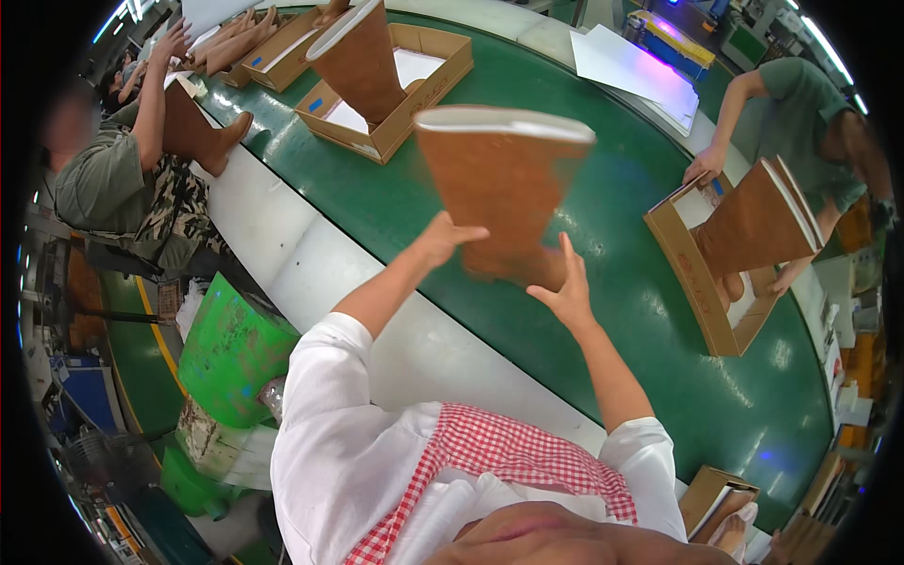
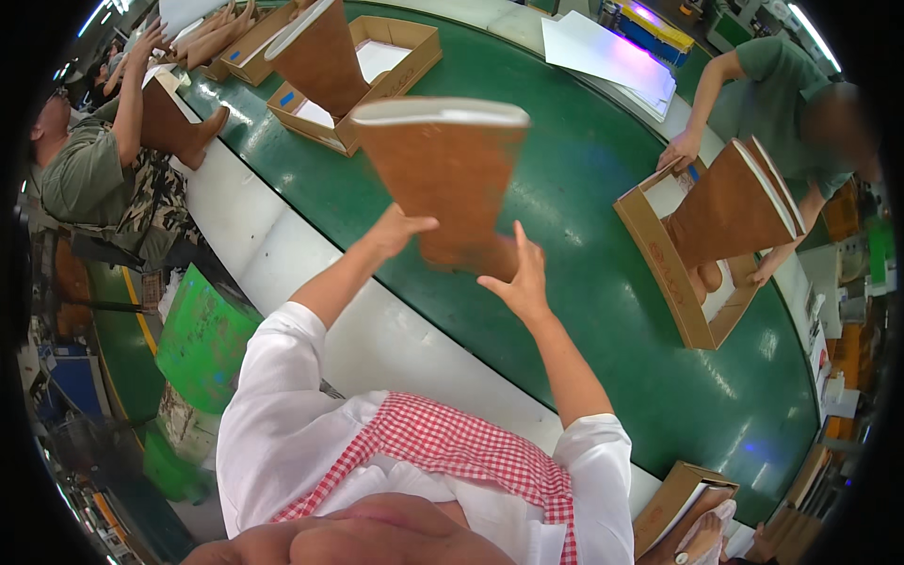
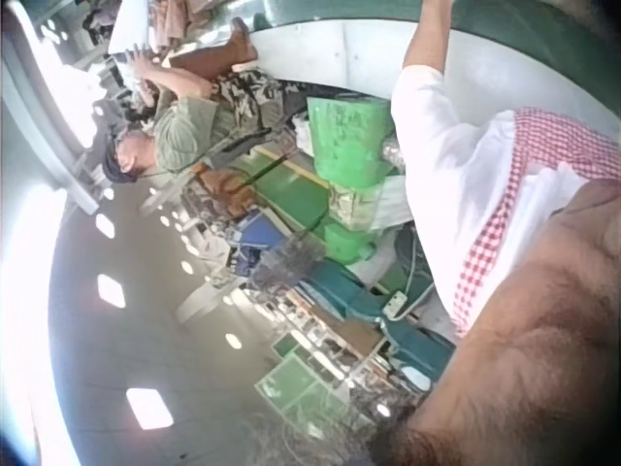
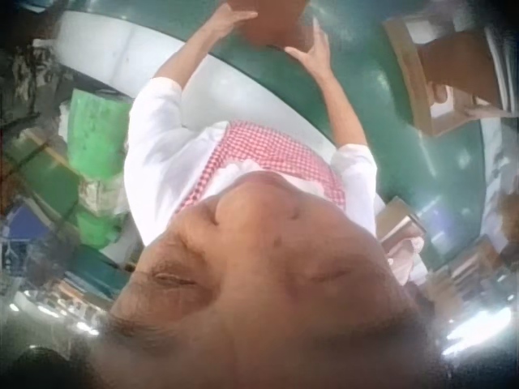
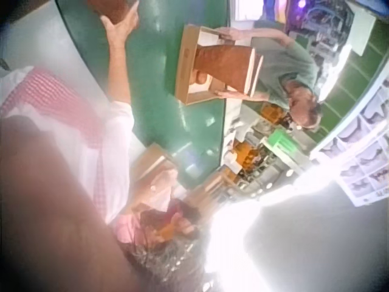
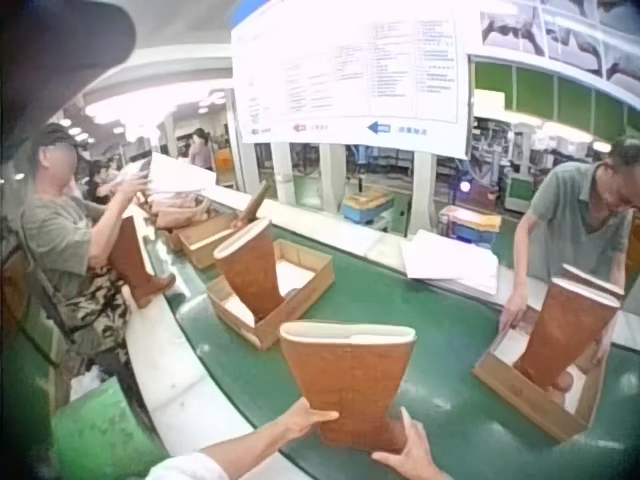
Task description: The person takes boots from a conveyor belt, places them into shoe boxes by hand, and pushes the boxes along the conveyor belt.
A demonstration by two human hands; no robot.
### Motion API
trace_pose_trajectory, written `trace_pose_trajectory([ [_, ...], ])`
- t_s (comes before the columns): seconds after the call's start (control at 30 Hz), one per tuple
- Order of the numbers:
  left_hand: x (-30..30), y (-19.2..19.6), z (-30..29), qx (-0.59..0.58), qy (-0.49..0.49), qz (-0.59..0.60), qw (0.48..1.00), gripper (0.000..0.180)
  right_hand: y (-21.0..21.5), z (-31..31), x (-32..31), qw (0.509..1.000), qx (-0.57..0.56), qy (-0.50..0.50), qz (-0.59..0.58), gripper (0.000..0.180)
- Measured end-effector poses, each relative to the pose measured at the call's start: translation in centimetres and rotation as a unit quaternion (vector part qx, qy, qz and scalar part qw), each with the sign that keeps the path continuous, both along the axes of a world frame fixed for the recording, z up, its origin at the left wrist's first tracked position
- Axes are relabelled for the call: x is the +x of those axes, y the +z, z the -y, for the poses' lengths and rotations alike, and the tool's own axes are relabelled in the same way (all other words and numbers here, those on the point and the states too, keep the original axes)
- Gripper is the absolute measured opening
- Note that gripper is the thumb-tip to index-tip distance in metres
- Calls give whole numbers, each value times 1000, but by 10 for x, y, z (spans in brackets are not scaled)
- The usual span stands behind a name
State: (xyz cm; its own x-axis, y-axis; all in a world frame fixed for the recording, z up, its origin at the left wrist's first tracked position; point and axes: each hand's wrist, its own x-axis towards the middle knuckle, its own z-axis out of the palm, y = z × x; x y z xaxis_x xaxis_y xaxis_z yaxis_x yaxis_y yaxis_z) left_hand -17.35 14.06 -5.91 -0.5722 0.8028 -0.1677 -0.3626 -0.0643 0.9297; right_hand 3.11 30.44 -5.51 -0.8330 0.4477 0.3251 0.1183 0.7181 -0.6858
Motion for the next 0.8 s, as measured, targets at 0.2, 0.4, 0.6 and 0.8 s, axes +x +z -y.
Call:
trace_pose_trajectory([
  [0.2,-1,3,-12,-30,-230,0,973,65,-21,5,3,915,-402,30,28,58],
  [0.4,-156,-41,-1,-277,240,-566,738,48,-40,12,-1,904,-426,-11,-26,51],
  [0.6,-228,-36,6,-484,290,-533,631,54,-43,13,10,946,-323,-26,10,54],
  [0.8,-241,-42,-2,-518,218,-478,675,42,-34,13,19,940,-334,-50,35,52],
])
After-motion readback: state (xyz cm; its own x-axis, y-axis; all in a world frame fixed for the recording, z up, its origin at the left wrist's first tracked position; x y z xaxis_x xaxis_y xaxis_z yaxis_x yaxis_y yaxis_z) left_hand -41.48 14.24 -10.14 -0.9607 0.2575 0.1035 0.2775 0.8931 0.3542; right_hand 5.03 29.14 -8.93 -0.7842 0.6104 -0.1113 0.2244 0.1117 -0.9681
